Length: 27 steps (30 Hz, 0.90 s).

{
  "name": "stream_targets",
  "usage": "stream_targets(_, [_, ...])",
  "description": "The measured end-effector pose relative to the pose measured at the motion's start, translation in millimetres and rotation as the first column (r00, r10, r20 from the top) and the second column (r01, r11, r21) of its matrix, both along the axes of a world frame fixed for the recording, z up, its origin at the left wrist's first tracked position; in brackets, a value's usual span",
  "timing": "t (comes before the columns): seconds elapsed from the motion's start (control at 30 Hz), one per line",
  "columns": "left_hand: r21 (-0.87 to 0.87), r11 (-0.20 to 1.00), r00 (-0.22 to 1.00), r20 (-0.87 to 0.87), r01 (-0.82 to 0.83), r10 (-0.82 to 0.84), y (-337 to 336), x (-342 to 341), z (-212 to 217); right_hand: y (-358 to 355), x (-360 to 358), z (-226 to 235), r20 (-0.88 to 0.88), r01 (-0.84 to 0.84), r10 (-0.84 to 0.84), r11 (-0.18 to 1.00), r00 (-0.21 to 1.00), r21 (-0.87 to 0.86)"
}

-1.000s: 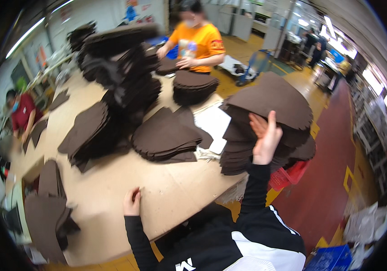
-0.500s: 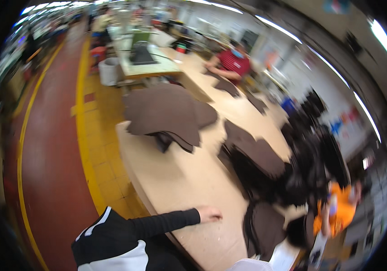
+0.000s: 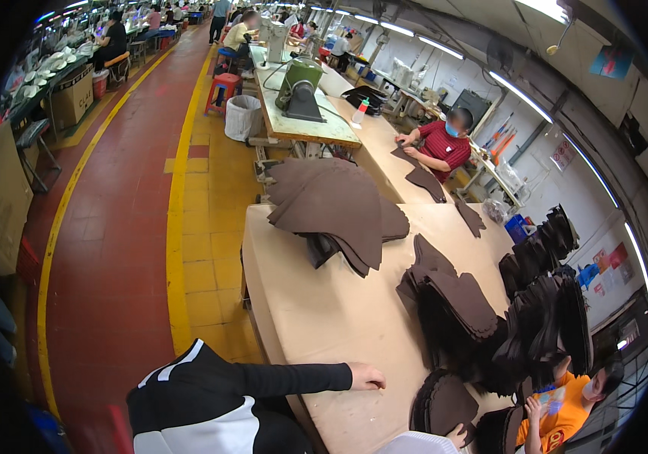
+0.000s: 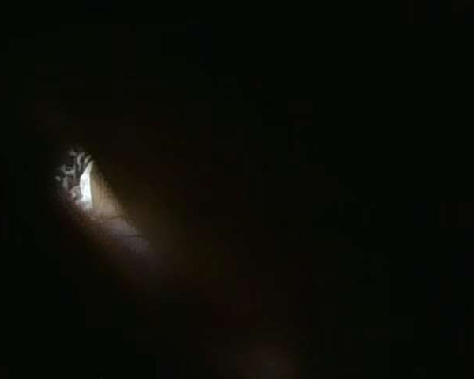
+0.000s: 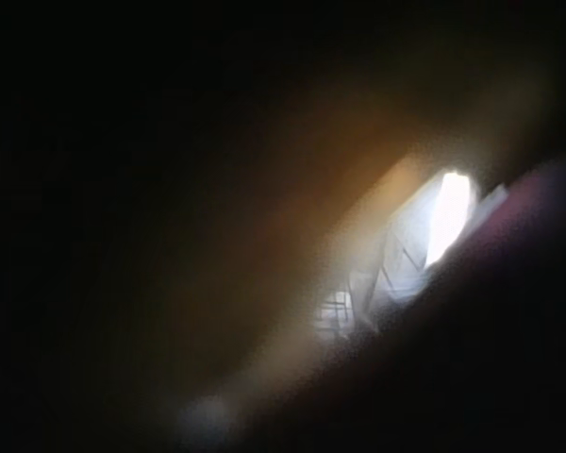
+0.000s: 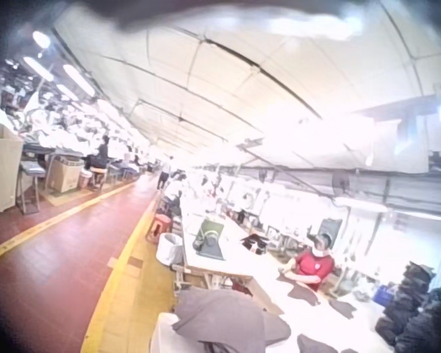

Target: The person repeatedly picks up brown fabric pieces from a table and stacks them into neat piles. They align edges and smooth the stacks by hand. Coworkers are visible in the background performing similar tasks.

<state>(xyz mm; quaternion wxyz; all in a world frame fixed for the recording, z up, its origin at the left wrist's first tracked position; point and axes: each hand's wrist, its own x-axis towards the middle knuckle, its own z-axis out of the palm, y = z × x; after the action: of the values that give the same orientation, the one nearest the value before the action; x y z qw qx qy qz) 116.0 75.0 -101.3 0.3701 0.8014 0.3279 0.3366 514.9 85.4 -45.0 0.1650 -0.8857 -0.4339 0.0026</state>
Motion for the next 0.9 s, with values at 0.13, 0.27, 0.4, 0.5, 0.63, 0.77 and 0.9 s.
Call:
stream_targets(0.13, [-0.023, 1.0, 1.0, 0.02, -0.018, 0.018, 0, 1, -1, -8, 34, -30, -0.033, 0.078, -0.08, 0.996, 0.996, -0.042])
stream_targets(0.27, [-0.006, 1.0, 0.999, 0.044, -0.014, 0.014, -3, -1, 1, -24, 79, -40, 0.006, 0.123, -0.127, 0.973, 0.992, 0.196])
stream_targets(0.4, [-0.038, 0.999, 1.0, -0.008, -0.026, 0.026, -4, -2, 0, -30, 99, -33, -0.126, 0.079, -0.062, 0.988, 0.99, 0.132])
stream_targets(0.5, [-0.003, 0.999, 0.999, -0.004, -0.045, 0.045, -3, 0, 0, -31, 86, -27, -0.579, 0.153, 0.062, 0.937, 0.813, 0.315])
stream_targets(0.63, [0.024, 0.999, 0.999, 0.014, -0.029, 0.029, -3, -1, 3, -40, 55, -12, -0.573, -0.098, 0.321, 0.918, 0.754, 0.385])
stream_targets(0.77, [-0.282, 0.954, 0.995, -0.031, -0.103, 0.098, -4, -5, 8, -72, 9, 8, -0.693, -0.01, 0.362, 0.89, 0.623, 0.457])
stream_targets(0.9, [-0.446, 0.895, 0.941, 0.29, -0.026, 0.172, 2, -7, 9, -134, -73, 18, -0.964, 0.304, 0.135, 0.931, 0.229, 0.202])
